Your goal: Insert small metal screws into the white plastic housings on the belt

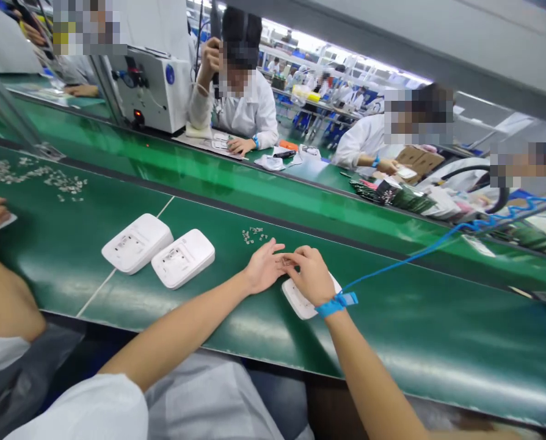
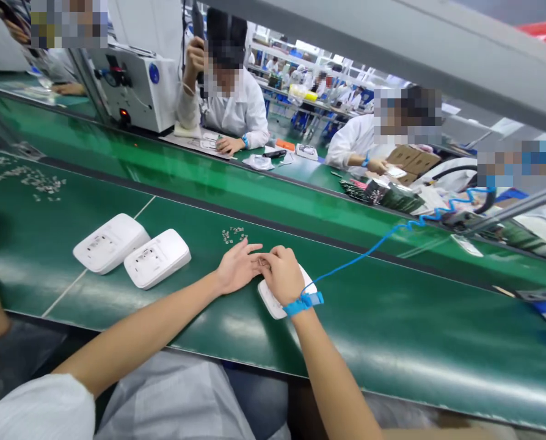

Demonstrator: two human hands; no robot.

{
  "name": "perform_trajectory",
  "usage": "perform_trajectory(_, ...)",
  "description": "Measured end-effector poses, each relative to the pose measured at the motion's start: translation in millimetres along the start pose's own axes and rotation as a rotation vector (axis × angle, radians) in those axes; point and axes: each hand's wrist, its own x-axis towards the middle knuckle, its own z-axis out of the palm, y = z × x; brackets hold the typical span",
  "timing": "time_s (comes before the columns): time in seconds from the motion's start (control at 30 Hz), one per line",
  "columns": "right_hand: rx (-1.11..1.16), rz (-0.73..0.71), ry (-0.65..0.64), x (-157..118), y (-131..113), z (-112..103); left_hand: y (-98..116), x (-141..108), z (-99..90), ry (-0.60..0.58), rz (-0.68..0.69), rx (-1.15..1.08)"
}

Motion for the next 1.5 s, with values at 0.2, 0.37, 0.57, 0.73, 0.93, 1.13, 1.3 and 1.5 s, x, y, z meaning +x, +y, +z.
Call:
perform_trajectory(0.2,0.094,-0.047,0.052,7.2,9.7,7.7,0.9,8.4,-3.5,0.009,0.023,-0.010)
perform_trajectory(0.37,0.074,0.007,0.215,0.0,10.6,7.9,-5.8,8.5,-4.5,0.045,0.060,0.153)
perform_trajectory(0.57,0.025,-0.079,0.211,-9.3,2.7,-4.8,-13.1,13.1,-9.8,0.046,0.244,0.530)
perform_trajectory(0.73,0.089,-0.085,0.176,-13.7,0.1,-17.9,-6.5,11.5,-11.5,0.029,0.470,0.873)
perform_trajectory(0.93,0.213,0.078,0.203,-22.0,3.0,-26.2,2.3,4.0,-9.2,-0.045,0.729,1.275)
perform_trajectory(1.13,0.268,0.167,0.210,-25.2,-0.4,-24.5,-3.6,1.9,-5.6,-0.100,0.775,1.272)
perform_trajectory(1.3,0.481,0.446,0.230,-19.1,12.7,-19.4,-2.1,1.9,-4.6,-0.094,0.806,1.211)
perform_trajectory(1.5,0.531,0.562,0.219,-20.0,26.4,-17.9,-3.0,4.8,-11.9,-0.049,0.856,1.365)
